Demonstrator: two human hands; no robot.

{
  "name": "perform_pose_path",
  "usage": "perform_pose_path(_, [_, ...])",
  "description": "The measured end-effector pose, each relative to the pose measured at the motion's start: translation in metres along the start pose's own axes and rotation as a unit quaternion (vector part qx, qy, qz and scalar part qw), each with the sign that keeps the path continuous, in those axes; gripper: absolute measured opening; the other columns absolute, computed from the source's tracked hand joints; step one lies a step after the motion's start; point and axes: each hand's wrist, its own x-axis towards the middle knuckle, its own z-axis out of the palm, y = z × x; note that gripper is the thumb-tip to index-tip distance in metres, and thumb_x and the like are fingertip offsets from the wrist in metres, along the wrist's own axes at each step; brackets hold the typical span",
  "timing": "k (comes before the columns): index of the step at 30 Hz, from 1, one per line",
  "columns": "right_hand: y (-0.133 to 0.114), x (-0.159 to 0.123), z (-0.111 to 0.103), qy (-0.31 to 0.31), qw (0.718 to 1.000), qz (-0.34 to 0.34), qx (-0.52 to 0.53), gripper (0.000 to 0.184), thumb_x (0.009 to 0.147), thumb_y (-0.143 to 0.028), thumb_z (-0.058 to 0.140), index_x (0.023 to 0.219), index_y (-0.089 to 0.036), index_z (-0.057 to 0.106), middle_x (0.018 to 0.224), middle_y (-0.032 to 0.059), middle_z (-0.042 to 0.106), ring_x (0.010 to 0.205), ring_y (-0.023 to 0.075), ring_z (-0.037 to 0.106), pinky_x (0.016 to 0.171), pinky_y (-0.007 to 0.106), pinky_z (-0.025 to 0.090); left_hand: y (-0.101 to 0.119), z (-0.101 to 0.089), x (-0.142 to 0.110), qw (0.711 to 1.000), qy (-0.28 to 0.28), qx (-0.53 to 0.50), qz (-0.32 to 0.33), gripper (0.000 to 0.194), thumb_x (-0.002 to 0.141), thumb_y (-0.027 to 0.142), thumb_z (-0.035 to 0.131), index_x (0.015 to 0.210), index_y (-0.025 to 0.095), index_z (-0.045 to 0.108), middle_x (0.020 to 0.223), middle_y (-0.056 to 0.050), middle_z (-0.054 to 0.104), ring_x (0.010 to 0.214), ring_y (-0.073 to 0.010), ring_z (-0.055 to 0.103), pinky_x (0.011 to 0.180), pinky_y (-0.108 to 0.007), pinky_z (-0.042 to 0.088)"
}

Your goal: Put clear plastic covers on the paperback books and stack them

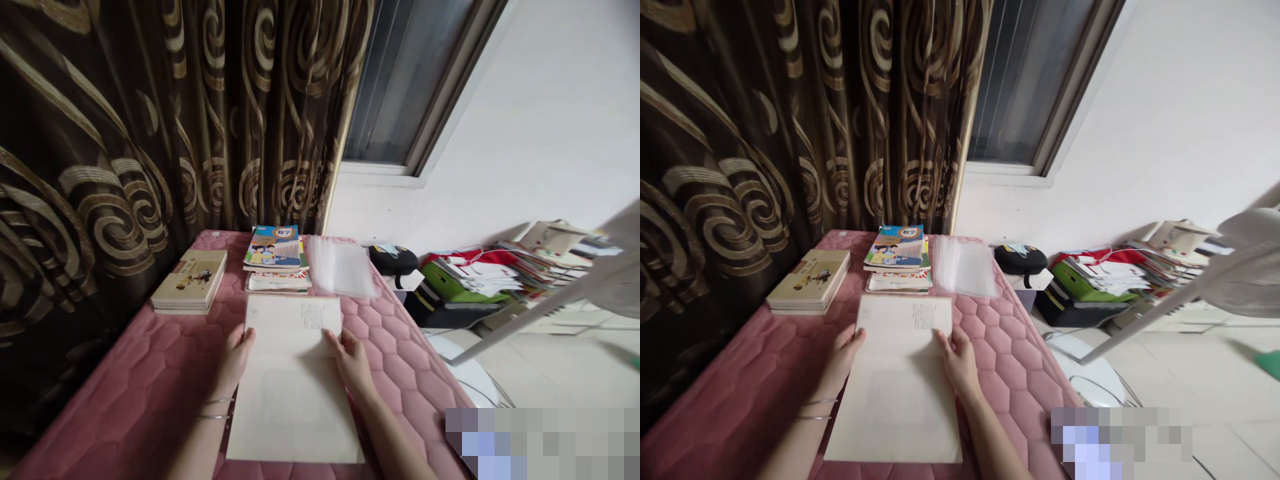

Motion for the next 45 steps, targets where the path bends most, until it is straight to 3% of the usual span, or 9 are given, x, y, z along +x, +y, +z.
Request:
perform_pose_path(8, [0.0066, 0.0019, -0.0003, -0.001, 1.000, -0.003, -0.021, 0.048, 0.072, -0.063, 0.059, 0.071, -0.015, 0.059, 0.061, 0.0001, 0.054, 0.058, 0.0139, 0.045, 0.050, 0.023, 0.033, -0.0052, -0.0052, 0.0043, 0.998, -0.004, 0.059, 0.018, 0.038, 0.072, 0.049, 0.058, 0.084, 0.014, 0.064, 0.067, -0.001, 0.065, 0.068, -0.0191, 0.059, 0.064, -0.027, 0.047])
perform_pose_path(19, [0.0004, 0.0009, -0.0012, -0.023, 0.999, 0.010, 0.030, 0.051, 0.069, -0.065, 0.061, 0.078, -0.015, 0.064, 0.062, 0.0017, 0.059, 0.064, 0.0177, 0.052, 0.054, 0.026, 0.039, -0.0071, -0.0021, 0.0011, 0.991, 0.024, 0.119, 0.050, 0.034, 0.077, 0.050, 0.051, 0.079, 0.017, 0.060, 0.066, 0.000, 0.062, 0.066, -0.0170, 0.056, 0.064, -0.026, 0.046])
perform_pose_path(29, [0.0069, 0.0051, -0.0010, -0.007, 0.999, -0.019, -0.028, 0.053, 0.069, -0.067, 0.058, 0.072, -0.015, 0.060, 0.060, 0.0011, 0.056, 0.059, 0.0158, 0.048, 0.051, 0.025, 0.035, -0.0064, -0.0040, 0.0036, 0.997, 0.015, 0.073, 0.025, 0.036, 0.071, 0.051, 0.058, 0.076, 0.016, 0.062, 0.060, 0.001, 0.059, 0.063, -0.0176, 0.055, 0.062, -0.027, 0.045])
perform_pose_path(39, [0.0046, 0.0025, 0.0031, 0.053, 0.984, -0.069, -0.158, 0.045, 0.081, -0.062, 0.048, 0.061, -0.023, 0.037, 0.052, -0.0057, 0.039, 0.051, 0.0117, 0.034, 0.049, 0.025, 0.028, -0.0045, 0.0023, 0.0019, 0.992, 0.036, 0.102, 0.056, 0.034, 0.075, 0.050, 0.053, 0.078, 0.017, 0.061, 0.061, 0.002, 0.057, 0.065, -0.0161, 0.054, 0.063, -0.024, 0.043])
perform_pose_path(45, [0.0047, 0.0060, 0.0070, 0.064, 0.958, -0.070, -0.271, 0.036, 0.086, -0.055, 0.040, 0.067, -0.024, 0.041, 0.058, 0.0004, 0.054, 0.053, 0.0176, 0.049, 0.051, 0.026, 0.031, -0.0056, 0.0041, 0.0028, 0.980, 0.061, 0.173, 0.072, 0.030, 0.079, 0.046, 0.049, 0.079, 0.018, 0.060, 0.060, 0.002, 0.056, 0.064, -0.0155, 0.053, 0.061, -0.023, 0.039])
